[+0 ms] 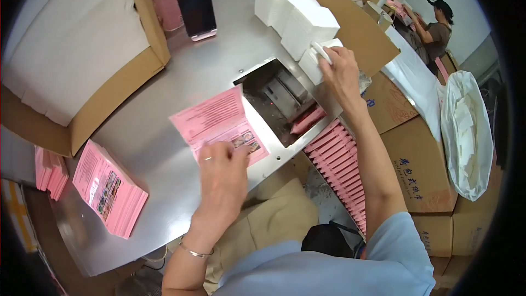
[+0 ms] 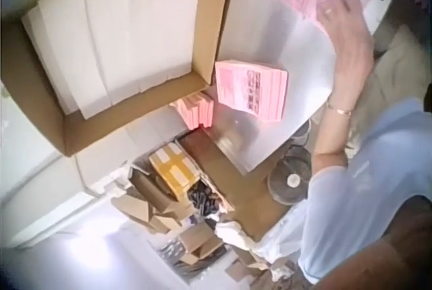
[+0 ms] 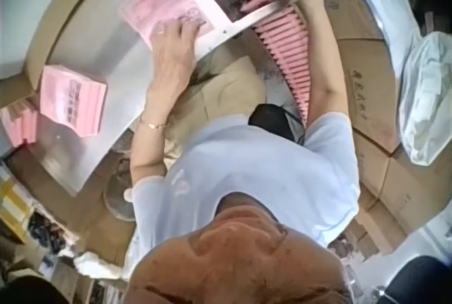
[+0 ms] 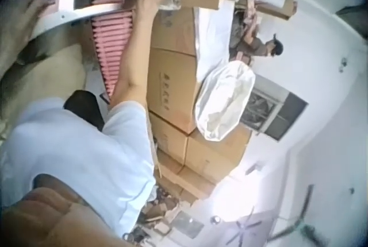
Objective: Inserting pink brochures or pamphlets into white cardboard sleeves or boxes and organizing them into larger containers.
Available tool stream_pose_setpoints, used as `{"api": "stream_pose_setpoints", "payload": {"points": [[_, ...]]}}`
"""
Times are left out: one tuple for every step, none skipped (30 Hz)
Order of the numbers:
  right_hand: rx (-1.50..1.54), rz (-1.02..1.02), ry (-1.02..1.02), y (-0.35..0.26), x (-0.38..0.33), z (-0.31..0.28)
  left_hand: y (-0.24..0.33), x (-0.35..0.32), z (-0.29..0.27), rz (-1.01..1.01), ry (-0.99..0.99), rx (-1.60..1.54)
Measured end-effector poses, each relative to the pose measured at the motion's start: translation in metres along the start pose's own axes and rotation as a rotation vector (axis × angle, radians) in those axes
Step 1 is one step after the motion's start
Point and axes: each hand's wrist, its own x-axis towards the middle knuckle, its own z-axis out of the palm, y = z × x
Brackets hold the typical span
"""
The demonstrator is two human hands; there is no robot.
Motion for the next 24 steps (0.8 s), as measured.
{"api": "stream_pose_setpoints", "payload": {"points": [[0.023,-0.010,-0.016,-0.005,0.001,0.000,-0.002,-0.001,-0.003,-0.055,0.070,-0.029],[0.023,-0.030,-0.022,-0.008,0.001,-0.001,-0.004,-0.003,-0.006,-0.026,0.116,0.037],[0.023,-0.026,-0.017,-0.010,0.002,-0.004,-0.004,-0.005,-0.007,-0.021,0.115,0.040],[0.058,-0.015,-0.057,-0.012,0.005,-0.009,-0.004,-0.007,-0.009,-0.024,0.112,0.013],[0.097,-0.012,-0.098,-0.013,0.008,-0.011,-0.003,-0.007,-0.010,-0.034,0.115,-0.013],[0.104,-0.016,-0.095,-0.011,0.009,-0.011,-0.005,-0.008,-0.010,-0.038,0.118,-0.006],[0.085,-0.022,-0.120,-0.007,0.009,-0.010,-0.008,-0.010,-0.010,-0.042,0.143,-0.123],[0.065,-0.029,-0.146,-0.003,0.009,-0.010,-0.008,-0.007,-0.013,-0.046,0.169,-0.241],[0.073,-0.036,-0.145,0.002,0.010,-0.011,-0.007,-0.002,-0.018,-0.052,0.174,-0.234],[0.088,0.008,-0.159,0.006,0.010,-0.013,-0.005,0.005,-0.023,-0.093,0.253,-0.087],[0.106,0.051,-0.172,0.002,0.012,-0.016,-0.003,0.009,-0.029,-0.136,0.329,0.066],[0.106,0.045,-0.183,-0.008,0.013,-0.022,-0.008,0.007,-0.024,-0.165,0.269,0.103],[0.114,0.041,-0.182,-0.013,0.012,-0.019,-0.011,0.003,-0.017,-0.170,0.271,0.110],[0.100,-0.001,-0.145,-0.014,0.011,-0.017,-0.013,-0.001,-0.010,-0.175,0.193,0.160],[0.086,-0.042,-0.108,-0.016,0.011,-0.017,-0.013,-0.004,-0.005,-0.178,0.114,0.209],[0.081,-0.037,-0.103,-0.016,0.014,-0.020,-0.014,-0.007,-0.003,-0.170,0.114,0.209],[0.136,-0.019,-0.158,-0.019,0.019,-0.027,-0.014,-0.010,-0.002,-0.162,0.120,0.130],[0.190,0.000,-0.212,-0.019,0.022,-0.031,-0.014,-0.012,-0.001,-0.154,0.126,0.051],[0.188,0.006,-0.211,-0.016,0.023,-0.031,-0.013,-0.011,-0.001,-0.149,0.121,0.050],[0.182,0.094,-0.237,-0.012,0.024,-0.030,-0.012,-0.010,0.000,-0.173,0.159,0.005],[0.177,0.181,-0.263,-0.009,0.024,-0.031,-0.011,-0.010,0.000,-0.198,0.197,-0.040],[0.175,0.184,-0.262,-0.010,0.023,-0.031,-0.011,-0.009,0.000,-0.195,0.196,-0.040],[0.190,0.168,-0.284,-0.013,0.021,-0.030,-0.011,-0.008,0.001,-0.171,0.190,-0.017],[0.206,0.151,-0.306,-0.014,0.021,-0.030,-0.011,-0.008,0.001,-0.148,0.184,0.006]]}}
